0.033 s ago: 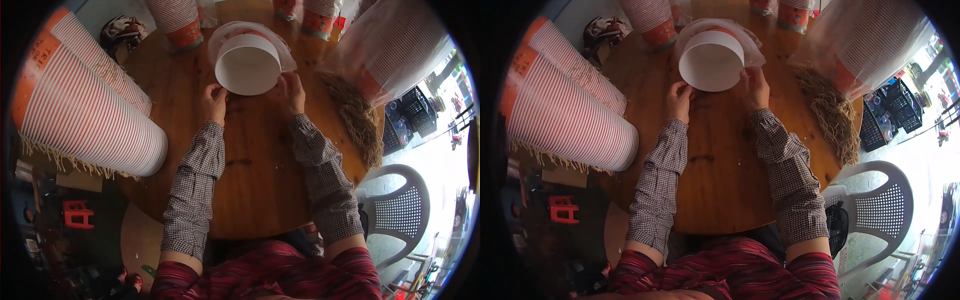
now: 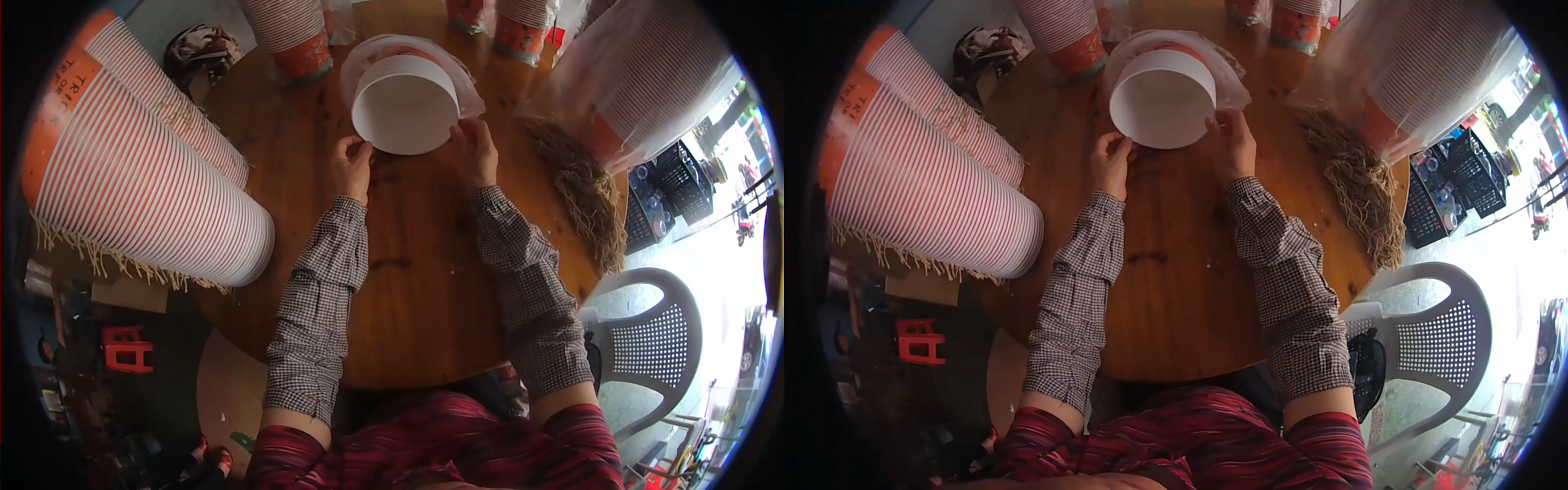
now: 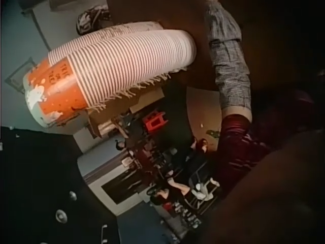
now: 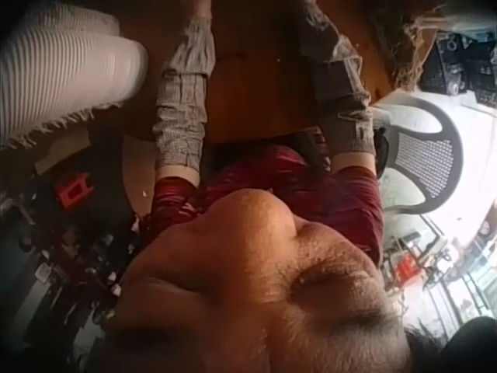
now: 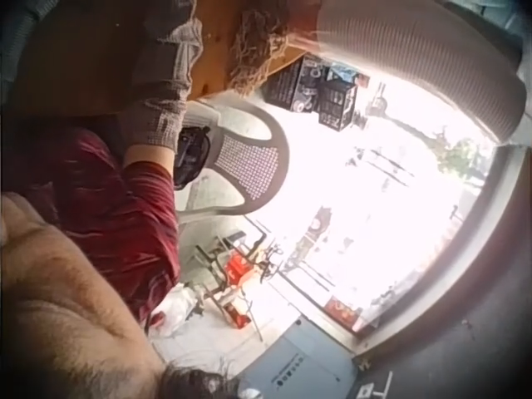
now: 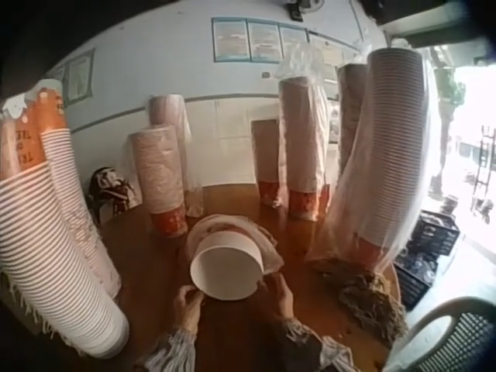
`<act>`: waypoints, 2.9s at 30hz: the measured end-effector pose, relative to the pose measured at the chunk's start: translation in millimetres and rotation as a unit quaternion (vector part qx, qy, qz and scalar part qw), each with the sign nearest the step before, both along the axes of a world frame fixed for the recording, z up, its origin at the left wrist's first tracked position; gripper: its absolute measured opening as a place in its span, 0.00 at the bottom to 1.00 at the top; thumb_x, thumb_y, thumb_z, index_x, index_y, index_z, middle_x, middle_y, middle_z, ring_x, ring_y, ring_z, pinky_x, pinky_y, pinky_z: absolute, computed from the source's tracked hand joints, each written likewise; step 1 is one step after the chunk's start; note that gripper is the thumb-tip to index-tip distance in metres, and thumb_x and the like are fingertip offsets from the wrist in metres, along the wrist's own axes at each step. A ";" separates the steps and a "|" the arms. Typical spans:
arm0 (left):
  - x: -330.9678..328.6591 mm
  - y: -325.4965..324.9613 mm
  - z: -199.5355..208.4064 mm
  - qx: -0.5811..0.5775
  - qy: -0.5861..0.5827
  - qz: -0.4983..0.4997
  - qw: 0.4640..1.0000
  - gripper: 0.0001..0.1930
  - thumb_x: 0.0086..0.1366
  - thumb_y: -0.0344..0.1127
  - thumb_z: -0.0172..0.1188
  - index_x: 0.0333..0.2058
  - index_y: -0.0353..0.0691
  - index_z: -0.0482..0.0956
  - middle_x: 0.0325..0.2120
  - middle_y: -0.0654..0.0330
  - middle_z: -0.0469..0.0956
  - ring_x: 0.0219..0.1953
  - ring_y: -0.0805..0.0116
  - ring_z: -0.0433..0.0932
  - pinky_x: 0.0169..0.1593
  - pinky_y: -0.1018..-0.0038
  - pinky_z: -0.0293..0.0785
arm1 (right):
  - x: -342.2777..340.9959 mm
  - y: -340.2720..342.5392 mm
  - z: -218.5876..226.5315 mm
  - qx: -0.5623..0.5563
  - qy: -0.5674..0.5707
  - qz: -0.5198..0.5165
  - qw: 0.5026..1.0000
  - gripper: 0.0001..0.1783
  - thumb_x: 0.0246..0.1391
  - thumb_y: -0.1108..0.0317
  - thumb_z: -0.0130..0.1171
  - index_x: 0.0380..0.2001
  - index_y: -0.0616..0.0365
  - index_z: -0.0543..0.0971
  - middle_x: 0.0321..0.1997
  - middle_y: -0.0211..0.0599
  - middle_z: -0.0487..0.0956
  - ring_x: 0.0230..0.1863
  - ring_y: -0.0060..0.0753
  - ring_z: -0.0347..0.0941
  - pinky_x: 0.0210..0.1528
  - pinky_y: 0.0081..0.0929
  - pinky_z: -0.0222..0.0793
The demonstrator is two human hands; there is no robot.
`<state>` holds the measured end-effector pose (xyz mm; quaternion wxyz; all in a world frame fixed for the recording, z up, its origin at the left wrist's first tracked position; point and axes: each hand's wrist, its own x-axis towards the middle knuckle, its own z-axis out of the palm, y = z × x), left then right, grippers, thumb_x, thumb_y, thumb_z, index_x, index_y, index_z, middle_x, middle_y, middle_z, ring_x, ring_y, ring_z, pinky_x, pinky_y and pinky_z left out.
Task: Assembling paper buckets by threading and tying strings through pre-punched holes.
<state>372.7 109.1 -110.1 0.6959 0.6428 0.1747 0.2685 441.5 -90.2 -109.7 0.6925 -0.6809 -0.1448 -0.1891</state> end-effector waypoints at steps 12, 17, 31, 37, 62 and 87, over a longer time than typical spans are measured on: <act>3.0 12.7 6.2 0.048 -0.006 0.069 0.996 0.13 0.59 0.36 0.64 0.35 0.33 0.72 0.27 0.64 0.73 0.27 0.77 0.72 0.32 0.80 0.72 | -8.4 29.2 7.4 -0.106 0.002 -0.071 0.992 0.12 0.46 0.69 0.63 0.28 0.61 0.70 0.24 0.42 0.74 0.26 0.37 0.71 0.33 0.31 0.69; -2.3 29.3 -0.8 0.054 -0.011 0.094 0.994 0.12 0.59 0.35 0.63 0.34 0.33 0.73 0.26 0.64 0.73 0.26 0.77 0.71 0.31 0.79 0.71 | -8.6 48.3 5.7 -0.115 0.012 -0.046 0.992 0.12 0.45 0.69 0.63 0.27 0.62 0.70 0.24 0.44 0.74 0.26 0.42 0.72 0.32 0.33 0.69; -38.1 12.9 -22.6 0.149 0.006 0.003 0.989 0.15 0.57 0.36 0.64 0.39 0.32 0.76 0.28 0.59 0.78 0.32 0.75 0.75 0.38 0.77 0.71 | -1.1 22.1 -6.2 -0.151 -0.023 -0.033 0.988 0.12 0.46 0.68 0.61 0.34 0.61 0.74 0.29 0.41 0.78 0.31 0.35 0.75 0.37 0.29 0.71; -56.0 9.2 -9.9 0.087 -0.054 -0.090 0.991 0.23 0.58 0.36 0.63 0.50 0.32 0.71 0.37 0.60 0.79 0.36 0.77 0.76 0.40 0.79 0.73 | -21.2 5.7 5.7 -0.093 0.094 0.101 0.986 0.25 0.50 0.77 0.52 0.54 0.56 0.69 0.38 0.37 0.79 0.35 0.28 0.76 0.37 0.23 0.73; -60.6 0.2 -1.2 0.294 0.055 0.009 0.954 0.21 0.60 0.45 0.57 0.39 0.28 0.77 0.34 0.44 0.80 0.40 0.51 0.80 0.42 0.64 0.73 | -66.0 -188.3 15.0 -0.449 0.110 -0.351 0.814 0.10 0.52 0.58 0.54 0.34 0.48 0.79 0.40 0.37 0.76 0.44 0.45 0.73 0.43 0.41 0.68; -109.7 -71.9 21.1 0.350 -0.223 -0.075 0.907 0.15 0.66 0.32 0.52 0.50 0.35 0.71 0.40 0.59 0.75 0.43 0.70 0.73 0.48 0.75 0.69 | -44.0 -190.0 80.0 0.311 0.197 0.120 0.922 0.04 0.55 0.72 0.56 0.32 0.60 0.76 0.26 0.33 0.77 0.17 0.17 0.65 0.17 0.15 0.59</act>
